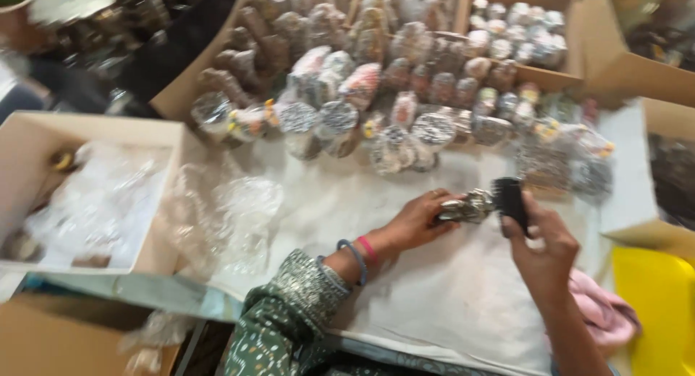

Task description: Clean and polish a brass lion figurine using a brush and a cloth.

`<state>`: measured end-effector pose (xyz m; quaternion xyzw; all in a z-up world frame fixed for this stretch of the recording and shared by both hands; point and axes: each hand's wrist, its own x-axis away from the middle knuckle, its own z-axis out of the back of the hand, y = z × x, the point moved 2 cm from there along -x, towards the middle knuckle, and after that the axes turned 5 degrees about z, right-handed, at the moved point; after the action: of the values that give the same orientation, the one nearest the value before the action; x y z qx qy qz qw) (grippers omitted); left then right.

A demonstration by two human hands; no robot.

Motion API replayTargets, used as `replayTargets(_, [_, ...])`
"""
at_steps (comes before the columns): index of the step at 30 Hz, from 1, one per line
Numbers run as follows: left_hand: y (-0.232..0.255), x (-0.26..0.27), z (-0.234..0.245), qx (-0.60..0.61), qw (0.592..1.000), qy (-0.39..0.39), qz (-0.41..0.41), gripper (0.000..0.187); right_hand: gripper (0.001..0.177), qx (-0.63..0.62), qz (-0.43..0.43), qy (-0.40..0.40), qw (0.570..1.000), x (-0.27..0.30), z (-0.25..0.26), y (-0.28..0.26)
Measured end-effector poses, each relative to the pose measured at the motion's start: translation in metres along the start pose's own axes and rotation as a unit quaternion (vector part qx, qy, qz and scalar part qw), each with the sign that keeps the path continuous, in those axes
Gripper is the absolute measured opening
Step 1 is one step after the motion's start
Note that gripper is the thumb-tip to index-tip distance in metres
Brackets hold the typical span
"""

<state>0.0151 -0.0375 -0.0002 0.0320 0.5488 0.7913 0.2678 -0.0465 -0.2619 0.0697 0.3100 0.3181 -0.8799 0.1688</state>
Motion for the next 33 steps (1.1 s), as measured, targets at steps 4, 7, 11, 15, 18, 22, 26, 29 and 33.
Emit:
replayTargets(4, [-0.008, 0.005, -0.004, -0.004, 0.998, 0.035, -0.045, 0.057, 0.047, 0.018, -0.066, -0.003, 0.998, 0.007, -0.008, 0.010])
replayTargets(7, [-0.008, 0.002, -0.003, -0.033, 0.995, 0.056, -0.070, 0.055, 0.042, -0.061, -0.040, 0.010, 0.997, 0.005, -0.007, -0.005])
replayTargets(11, [-0.008, 0.001, -0.002, -0.011, 0.998, 0.016, -0.061, 0.057, 0.045, -0.079, -0.086, 0.003, 0.993, 0.014, -0.012, 0.004])
replayTargets(15, [-0.009, 0.002, -0.005, -0.025, 0.998, 0.017, -0.063, 0.058, 0.034, -0.238, -0.255, -0.054, 0.936, 0.041, -0.041, 0.061])
replayTargets(18, [-0.005, 0.002, -0.002, -0.005, 0.997, 0.014, -0.074, 0.059, 0.026, -0.301, -0.313, -0.048, 0.899, 0.042, -0.047, 0.070])
replayTargets(22, [0.017, 0.006, 0.010, 0.017, 0.999, -0.024, -0.036, 0.057, 0.028, -0.423, -0.323, 0.078, 0.843, 0.024, -0.035, 0.044])
replayTargets(26, [0.016, 0.003, 0.008, 0.051, 0.998, -0.026, -0.004, 0.047, 0.028, -0.316, -0.363, -0.037, 0.876, 0.035, -0.040, 0.050])
replayTargets(29, [0.020, 0.003, 0.011, 0.033, 0.999, -0.001, -0.031, 0.040, 0.030, -0.333, -0.371, -0.020, 0.867, 0.029, -0.041, 0.039])
replayTargets(33, [0.026, 0.000, 0.013, 0.053, 0.998, -0.012, -0.013, 0.034, 0.032, -0.387, -0.339, 0.022, 0.857, 0.034, -0.037, 0.043])
